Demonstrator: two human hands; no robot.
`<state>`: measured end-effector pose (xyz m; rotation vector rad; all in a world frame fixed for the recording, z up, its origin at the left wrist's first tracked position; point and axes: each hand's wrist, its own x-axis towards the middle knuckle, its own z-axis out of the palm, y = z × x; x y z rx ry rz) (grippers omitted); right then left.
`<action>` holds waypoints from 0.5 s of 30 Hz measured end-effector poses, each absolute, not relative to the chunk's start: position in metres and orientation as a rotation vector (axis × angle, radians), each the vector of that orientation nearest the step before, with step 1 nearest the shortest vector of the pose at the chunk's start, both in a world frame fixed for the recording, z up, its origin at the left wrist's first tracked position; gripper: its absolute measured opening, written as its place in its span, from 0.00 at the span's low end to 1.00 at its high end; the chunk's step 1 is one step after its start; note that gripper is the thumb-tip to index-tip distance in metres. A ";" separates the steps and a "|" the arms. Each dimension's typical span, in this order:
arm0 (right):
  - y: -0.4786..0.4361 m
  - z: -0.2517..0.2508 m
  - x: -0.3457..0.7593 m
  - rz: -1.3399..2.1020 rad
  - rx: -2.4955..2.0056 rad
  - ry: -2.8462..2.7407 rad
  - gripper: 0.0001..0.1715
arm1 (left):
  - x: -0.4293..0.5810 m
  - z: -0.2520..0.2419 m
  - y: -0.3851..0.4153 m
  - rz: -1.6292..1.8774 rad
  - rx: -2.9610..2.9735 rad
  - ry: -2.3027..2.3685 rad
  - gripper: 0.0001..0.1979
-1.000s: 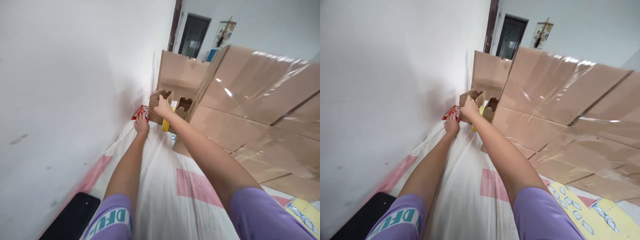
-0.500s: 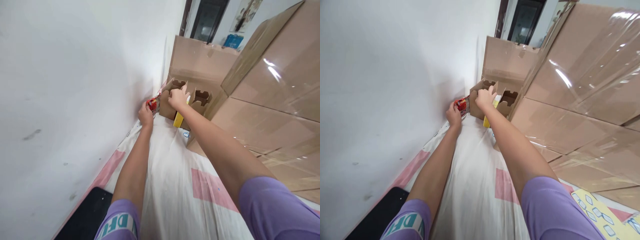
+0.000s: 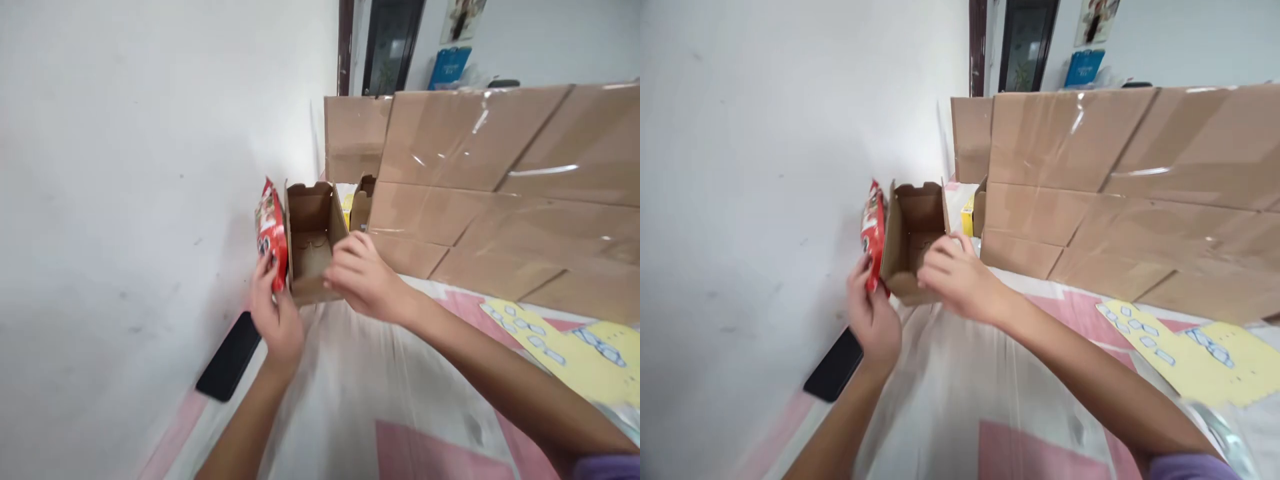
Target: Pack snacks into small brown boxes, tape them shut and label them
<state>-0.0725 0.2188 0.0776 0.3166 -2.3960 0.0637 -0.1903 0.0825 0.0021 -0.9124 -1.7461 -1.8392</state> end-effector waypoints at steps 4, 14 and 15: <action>0.149 0.073 0.056 0.128 0.363 -2.491 0.12 | -0.078 -0.019 -0.018 -1.960 -0.732 -1.807 0.10; 0.120 0.019 0.221 0.714 0.265 -2.023 0.20 | -0.001 0.051 -0.087 -1.773 -0.316 -1.433 0.11; 0.122 0.014 0.222 0.801 0.244 -1.933 0.22 | -0.005 0.065 -0.086 -1.776 -0.353 -1.423 0.11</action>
